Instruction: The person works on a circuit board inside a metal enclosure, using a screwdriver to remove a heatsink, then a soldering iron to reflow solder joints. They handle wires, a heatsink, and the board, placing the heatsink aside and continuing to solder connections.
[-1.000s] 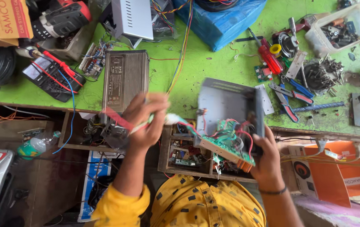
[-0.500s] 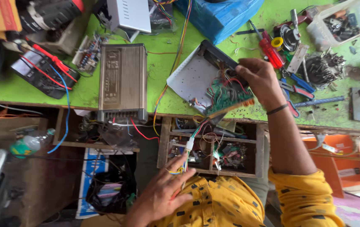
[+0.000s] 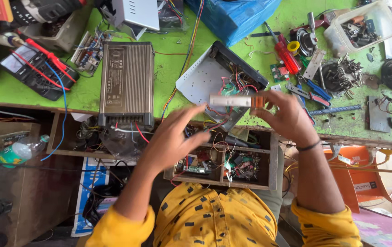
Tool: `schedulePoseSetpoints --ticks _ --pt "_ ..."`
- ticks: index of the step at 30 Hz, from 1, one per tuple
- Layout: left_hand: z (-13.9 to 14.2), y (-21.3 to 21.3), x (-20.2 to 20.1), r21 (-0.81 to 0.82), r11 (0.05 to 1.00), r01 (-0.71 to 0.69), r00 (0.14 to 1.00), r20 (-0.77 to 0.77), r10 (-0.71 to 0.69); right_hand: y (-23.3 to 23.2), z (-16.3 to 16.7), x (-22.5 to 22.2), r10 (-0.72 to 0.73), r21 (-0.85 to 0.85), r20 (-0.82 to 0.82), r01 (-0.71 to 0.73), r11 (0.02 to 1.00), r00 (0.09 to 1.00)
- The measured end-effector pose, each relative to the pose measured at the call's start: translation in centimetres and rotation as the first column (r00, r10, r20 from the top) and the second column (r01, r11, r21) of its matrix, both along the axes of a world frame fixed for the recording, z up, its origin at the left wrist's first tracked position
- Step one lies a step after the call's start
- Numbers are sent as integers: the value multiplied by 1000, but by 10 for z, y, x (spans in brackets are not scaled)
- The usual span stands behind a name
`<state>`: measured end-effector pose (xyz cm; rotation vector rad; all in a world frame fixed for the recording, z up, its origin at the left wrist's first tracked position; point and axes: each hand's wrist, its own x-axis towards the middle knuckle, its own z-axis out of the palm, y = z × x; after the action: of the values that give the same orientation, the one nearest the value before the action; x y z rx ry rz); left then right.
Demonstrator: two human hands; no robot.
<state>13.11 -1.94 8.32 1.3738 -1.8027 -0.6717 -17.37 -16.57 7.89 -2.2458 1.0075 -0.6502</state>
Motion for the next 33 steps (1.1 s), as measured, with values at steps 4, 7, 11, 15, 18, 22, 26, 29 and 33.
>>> schedulePoseSetpoints --ticks 4,7,11,15,18,22,26,29,33 --pt "-33 -69 -32 -106 994 -30 996 -82 22 -7 -33 13 -335 602 508 -50 797 794" --pt "-46 -83 -38 17 1000 -1 914 -405 8 9 -50 17 -420 664 613 -148 733 669" --pt "-48 -80 -39 98 995 -9 898 -437 52 39 -41 22 -349 554 507 12 832 788" --pt "-38 -76 -40 -9 1000 13 940 -340 -15 56 -18 33 -250 41 381 254 966 890" --pt "-31 -74 -47 4 1000 -17 951 -310 17 58 -12 41 -274 -298 230 335 894 934" --pt "-24 -80 -50 -4 999 -45 928 -371 40 44 -15 47 -333 -336 195 382 861 923" --pt "-23 -86 -50 -207 968 -140 949 -308 71 33 -18 53 -298 -360 185 346 866 937" --pt "-27 -88 -47 102 983 -154 935 -307 178 33 -18 61 -322 -371 174 364 854 931" --pt "-36 -92 -42 138 990 1 805 -588 81 36 -20 67 -328 -371 168 368 853 930"
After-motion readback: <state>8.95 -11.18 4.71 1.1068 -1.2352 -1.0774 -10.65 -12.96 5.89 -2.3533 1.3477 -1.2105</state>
